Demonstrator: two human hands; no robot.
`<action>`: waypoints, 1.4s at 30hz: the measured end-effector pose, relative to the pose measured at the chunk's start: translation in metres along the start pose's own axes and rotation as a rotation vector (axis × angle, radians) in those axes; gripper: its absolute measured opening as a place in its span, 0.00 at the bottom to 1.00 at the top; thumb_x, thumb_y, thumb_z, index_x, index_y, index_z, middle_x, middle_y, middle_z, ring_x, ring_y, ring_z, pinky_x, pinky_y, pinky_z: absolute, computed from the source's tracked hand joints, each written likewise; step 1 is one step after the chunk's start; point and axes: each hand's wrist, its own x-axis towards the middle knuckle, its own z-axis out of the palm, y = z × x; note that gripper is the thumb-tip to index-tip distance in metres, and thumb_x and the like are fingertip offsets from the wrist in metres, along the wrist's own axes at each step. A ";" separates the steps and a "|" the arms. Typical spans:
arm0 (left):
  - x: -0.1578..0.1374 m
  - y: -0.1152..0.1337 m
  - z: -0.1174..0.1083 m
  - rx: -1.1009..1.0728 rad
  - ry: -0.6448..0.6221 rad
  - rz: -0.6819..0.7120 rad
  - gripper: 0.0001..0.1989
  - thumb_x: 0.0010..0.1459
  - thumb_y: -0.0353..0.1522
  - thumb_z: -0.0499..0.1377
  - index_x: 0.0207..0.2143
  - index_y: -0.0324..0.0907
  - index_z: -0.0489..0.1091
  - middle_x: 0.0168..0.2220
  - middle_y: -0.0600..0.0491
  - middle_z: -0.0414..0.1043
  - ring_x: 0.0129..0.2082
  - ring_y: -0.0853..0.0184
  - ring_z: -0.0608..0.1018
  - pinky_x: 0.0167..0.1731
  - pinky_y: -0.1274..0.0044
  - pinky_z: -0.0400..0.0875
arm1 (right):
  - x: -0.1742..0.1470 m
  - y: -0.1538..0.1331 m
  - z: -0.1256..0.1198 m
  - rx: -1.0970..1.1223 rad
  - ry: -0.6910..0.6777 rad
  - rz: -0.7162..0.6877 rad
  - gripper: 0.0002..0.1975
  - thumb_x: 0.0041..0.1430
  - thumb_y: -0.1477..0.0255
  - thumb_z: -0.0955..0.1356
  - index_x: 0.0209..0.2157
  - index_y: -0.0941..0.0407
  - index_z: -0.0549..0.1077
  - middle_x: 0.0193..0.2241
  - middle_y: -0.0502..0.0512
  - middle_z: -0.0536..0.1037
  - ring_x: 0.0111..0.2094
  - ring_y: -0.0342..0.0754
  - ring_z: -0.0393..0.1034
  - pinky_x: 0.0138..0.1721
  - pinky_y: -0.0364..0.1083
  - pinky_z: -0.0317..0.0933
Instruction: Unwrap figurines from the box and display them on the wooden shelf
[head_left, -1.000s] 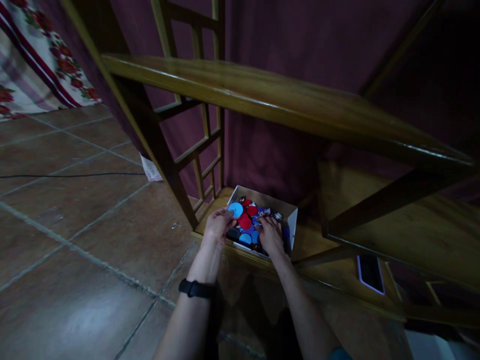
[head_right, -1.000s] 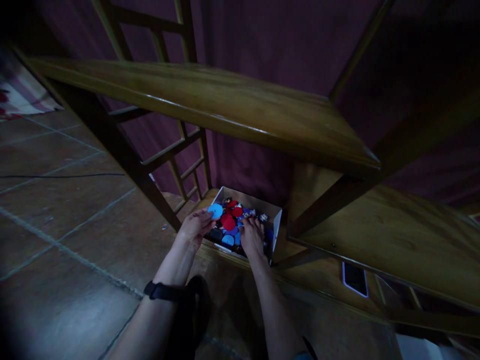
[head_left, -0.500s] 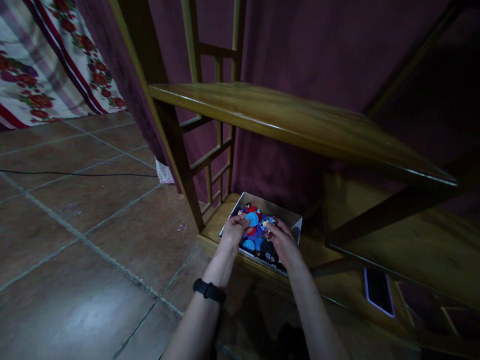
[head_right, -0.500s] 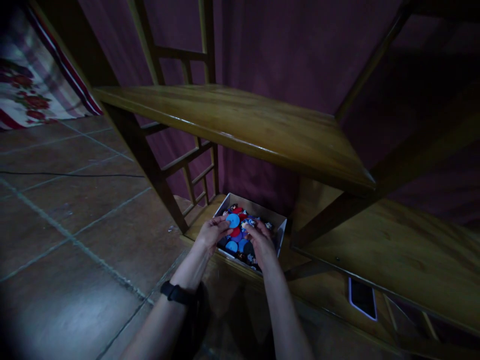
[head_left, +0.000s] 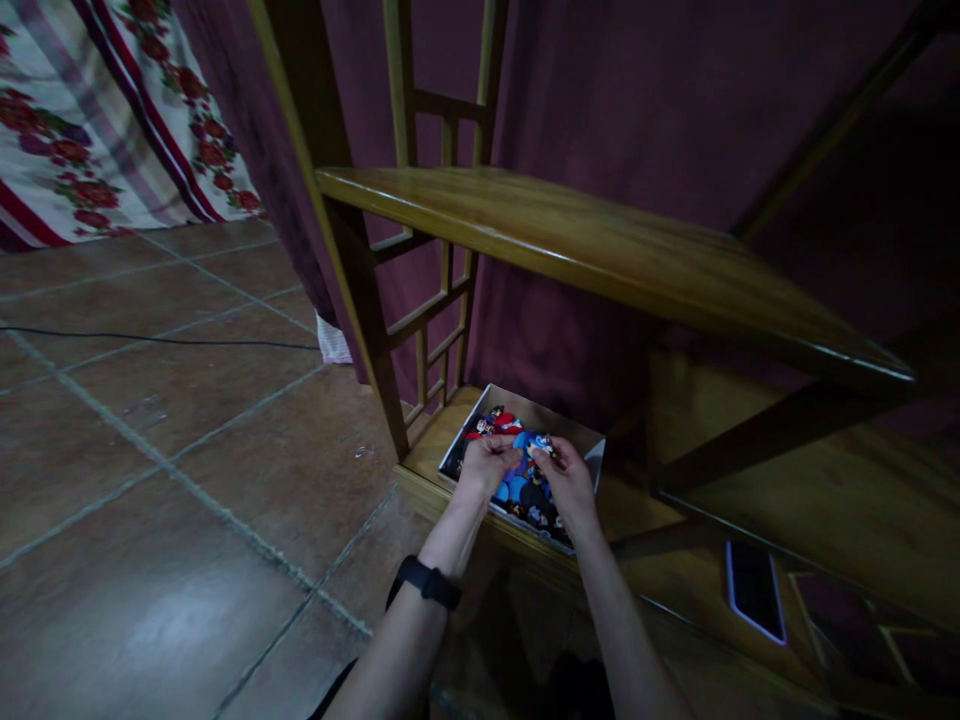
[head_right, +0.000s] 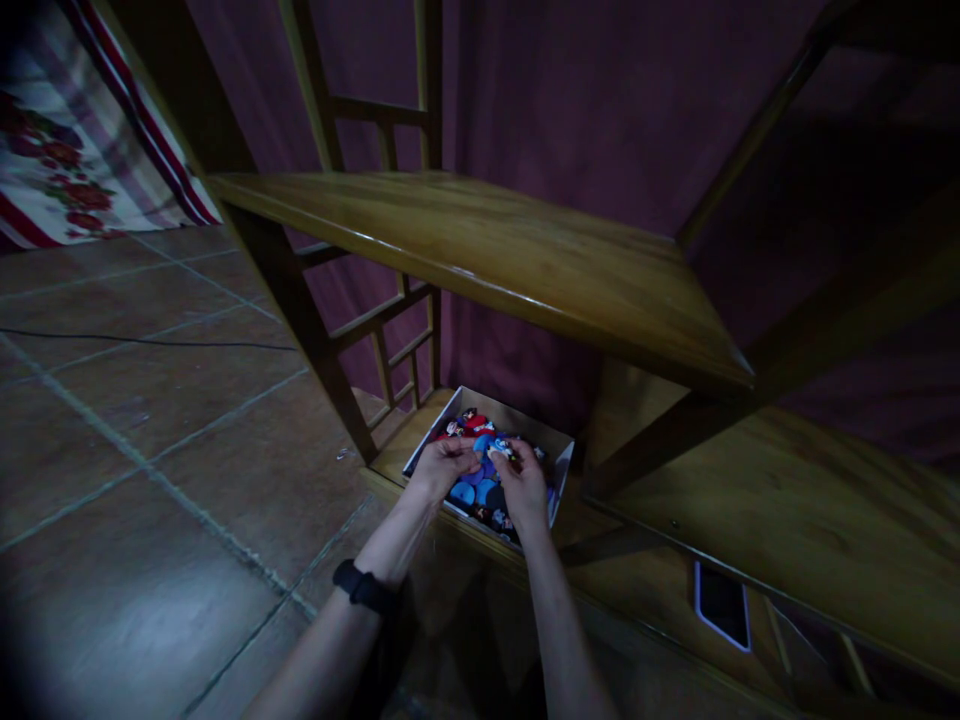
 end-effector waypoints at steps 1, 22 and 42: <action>0.000 0.000 0.000 0.006 -0.009 0.009 0.16 0.34 0.32 0.68 0.30 0.35 0.76 0.23 0.50 0.74 0.19 0.73 0.72 0.22 0.81 0.67 | 0.000 0.001 0.000 -0.011 0.000 -0.003 0.15 0.47 0.61 0.67 0.36 0.53 0.70 0.31 0.50 0.75 0.32 0.46 0.68 0.35 0.44 0.62; -0.002 -0.002 -0.001 0.039 -0.018 -0.019 0.15 0.34 0.31 0.68 0.29 0.34 0.76 0.21 0.51 0.74 0.18 0.73 0.71 0.23 0.80 0.67 | 0.000 0.000 -0.009 -0.270 0.014 -0.149 0.17 0.49 0.60 0.65 0.39 0.54 0.69 0.32 0.52 0.76 0.32 0.46 0.68 0.34 0.44 0.61; 0.003 -0.010 -0.003 -0.148 0.035 -0.226 0.13 0.35 0.32 0.69 0.24 0.34 0.73 0.20 0.50 0.72 0.20 0.72 0.74 0.27 0.79 0.72 | 0.002 -0.008 -0.021 -0.368 -0.125 -0.225 0.19 0.53 0.65 0.63 0.47 0.51 0.68 0.43 0.54 0.73 0.43 0.49 0.67 0.45 0.49 0.60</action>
